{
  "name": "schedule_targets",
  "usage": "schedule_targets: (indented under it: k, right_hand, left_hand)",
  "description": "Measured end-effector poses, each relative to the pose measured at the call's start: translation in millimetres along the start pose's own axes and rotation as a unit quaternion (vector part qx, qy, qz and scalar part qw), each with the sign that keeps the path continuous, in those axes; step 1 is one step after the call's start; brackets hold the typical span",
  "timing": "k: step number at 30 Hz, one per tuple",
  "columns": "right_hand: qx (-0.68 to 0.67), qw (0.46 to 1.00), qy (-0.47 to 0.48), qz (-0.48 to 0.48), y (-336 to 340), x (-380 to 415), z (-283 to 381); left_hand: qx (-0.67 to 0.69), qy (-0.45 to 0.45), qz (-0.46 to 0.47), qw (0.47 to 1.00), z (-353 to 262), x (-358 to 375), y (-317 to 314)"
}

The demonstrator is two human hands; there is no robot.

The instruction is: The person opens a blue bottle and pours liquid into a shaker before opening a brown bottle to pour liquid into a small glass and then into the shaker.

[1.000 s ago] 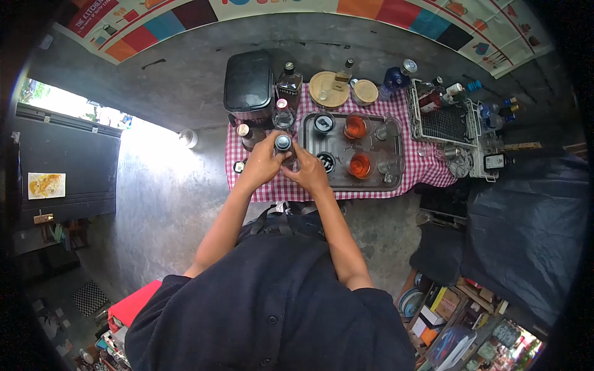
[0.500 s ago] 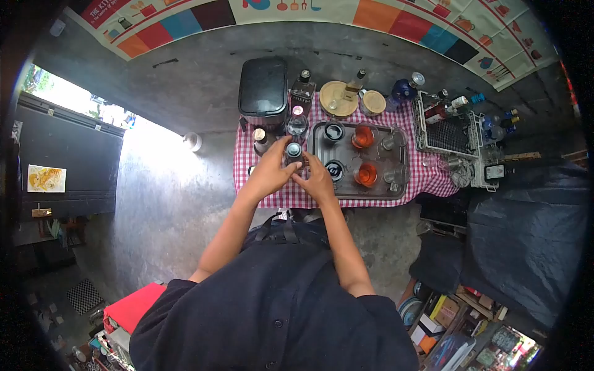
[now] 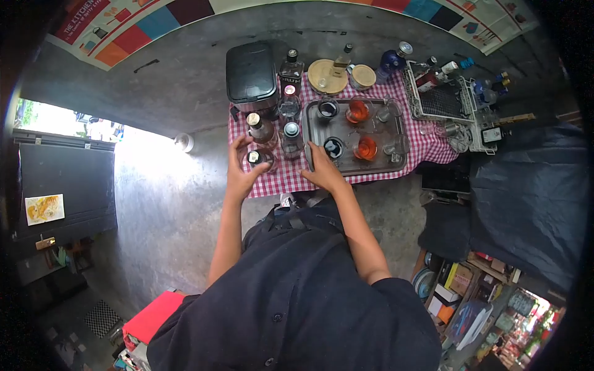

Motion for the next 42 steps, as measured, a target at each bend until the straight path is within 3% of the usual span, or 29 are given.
schedule_targets:
  k: [3, 7, 10, 11, 14, 22, 23, 26, 30, 31, 35, 42]
  right_hand:
    - [0.002, 0.999, -0.030, 0.011, 10.7, 9.9, 10.9]
    - [-0.008, 0.999, -0.050, 0.013, 12.0, 13.6, 9.2]
    - [-0.006, 1.000, -0.027, -0.013, 7.6, 11.0, 5.6]
    - [0.000, 1.000, -0.018, -0.022, 6.0, 11.0, 3.6]
    - [-0.046, 0.997, -0.062, -0.006, 12.0, 12.2, 15.8]
    - [-0.076, 0.995, -0.053, -0.038, -0.1, 25.1, -6.4]
    - [-0.087, 0.994, -0.059, -0.039, -0.5, 26.6, -6.0]
    - [-0.112, 0.990, -0.080, -0.017, -8.4, 28.1, -14.7]
    - [-0.092, 0.994, -0.035, -0.052, -23.3, 31.3, -29.7]
    - [-0.129, 0.989, -0.066, -0.040, -24.0, 32.2, -27.5]
    - [-0.224, 0.974, -0.040, -0.002, -29.8, 31.6, -19.6]
    - [-0.157, 0.987, 0.021, 0.035, -19.7, 27.5, 9.1]
  left_hand:
    - [0.138, 0.017, -0.015, 0.990, 14.2, -29.5, 13.4]
    - [-0.068, -0.079, 0.038, 0.994, 13.4, -72.1, 4.5]
    - [-0.107, -0.036, 0.092, 0.989, 19.9, -87.5, -16.4]
    - [-0.112, -0.028, 0.064, 0.991, 20.9, -89.5, -25.3]
    - [0.004, -0.016, 0.042, 0.999, 57.4, -95.5, -42.1]
    - [0.120, 0.011, 0.041, 0.992, 67.0, -111.4, -28.8]
    - [0.100, -0.009, 0.034, 0.994, 69.0, -116.7, -24.2]
    - [0.118, 0.050, -0.003, 0.992, 60.5, -124.8, -18.2]
    - [0.114, 0.031, -0.004, 0.993, 58.2, -126.0, -16.6]
    - [0.109, 0.027, 0.003, 0.994, 57.7, -123.3, -17.1]
    - [0.063, 0.031, 0.024, 0.997, 55.5, -110.5, -18.6]
    - [0.113, 0.031, -0.015, 0.993, 59.1, -130.7, -3.8]
Point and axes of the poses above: each hand's wrist, its own x-axis away from the middle knuckle, its own y-axis out of the back of the hand, z = x × y, the point moved 1 cm from there along -x, towards the middle knuckle, and after that the axes turned 11 degrees about -z, right-handed, at the moved point
